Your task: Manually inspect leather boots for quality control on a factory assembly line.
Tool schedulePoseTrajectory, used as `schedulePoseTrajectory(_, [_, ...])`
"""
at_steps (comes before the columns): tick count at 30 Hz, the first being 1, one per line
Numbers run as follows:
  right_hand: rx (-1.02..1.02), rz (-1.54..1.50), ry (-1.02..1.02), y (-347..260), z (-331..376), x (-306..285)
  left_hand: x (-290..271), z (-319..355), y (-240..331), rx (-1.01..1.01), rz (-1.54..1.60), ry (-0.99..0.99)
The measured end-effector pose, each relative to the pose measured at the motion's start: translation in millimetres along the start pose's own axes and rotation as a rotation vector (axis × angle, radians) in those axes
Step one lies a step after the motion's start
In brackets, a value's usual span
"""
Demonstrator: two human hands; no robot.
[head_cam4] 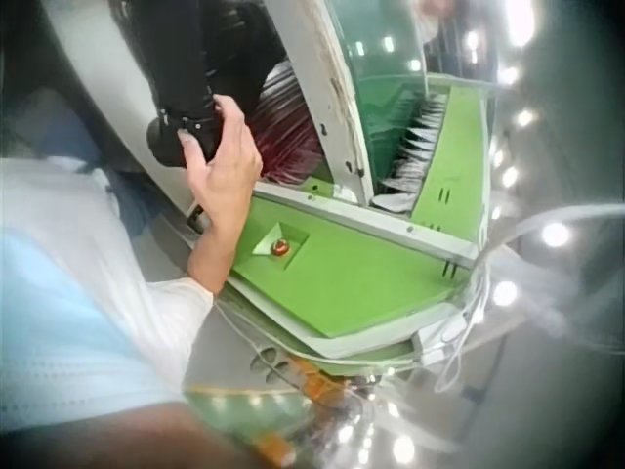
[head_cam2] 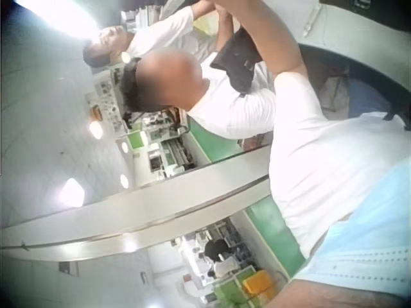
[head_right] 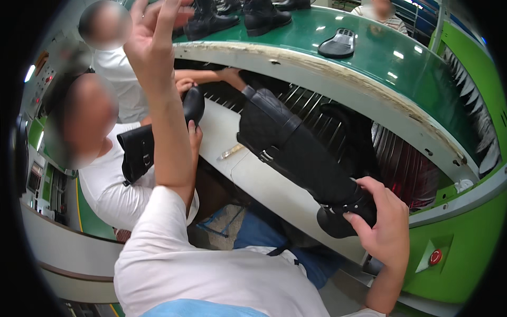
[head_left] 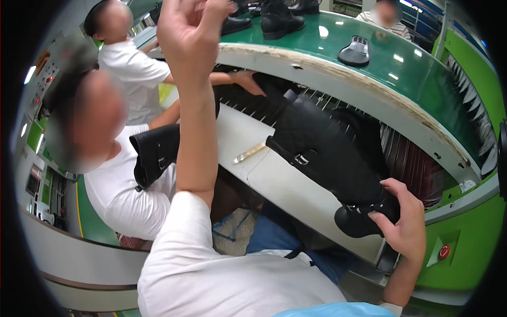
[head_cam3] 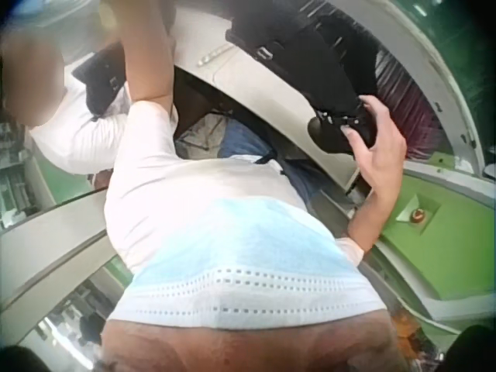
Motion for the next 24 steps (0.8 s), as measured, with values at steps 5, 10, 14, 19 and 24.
schedulePoseTrajectory(5, [-0.08,-0.003,-0.029,-9.0,-4.8,2.8,63.3,148.1,89.3,0.638,0.098,-0.779])
schedulePoseTrajectory(10, [-0.191,0.062,-0.02,-4.8,-8.2,7.0,75.7,234.9,47.5,0.446,-0.269,-1.713])
schedulePoseTrajectory(14, [0.155,-0.279,0.397,96.8,41.3,-5.7,66.7,236.2,26.3,0.427,-0.145,-1.553])
schedulePoseTrajectory(19, [0.338,-0.612,0.561,107.9,55.3,76.8,58.8,244.7,10.6,0.279,-0.183,-1.574])
schedulePoseTrajectory(24, [0.302,-0.641,0.627,82.9,43.7,93.9,58.0,251.1,13.5,0.195,-0.168,-1.557])
Point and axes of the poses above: each hand's wrist, its own z-axis away from the middle knuckle, its own x-axis out of the palm, y = z × x, the point moved 6 cm from there along -z, towards the middle knuckle, and after that the axes turned 10 degrees about y, right-handed, at the moved point
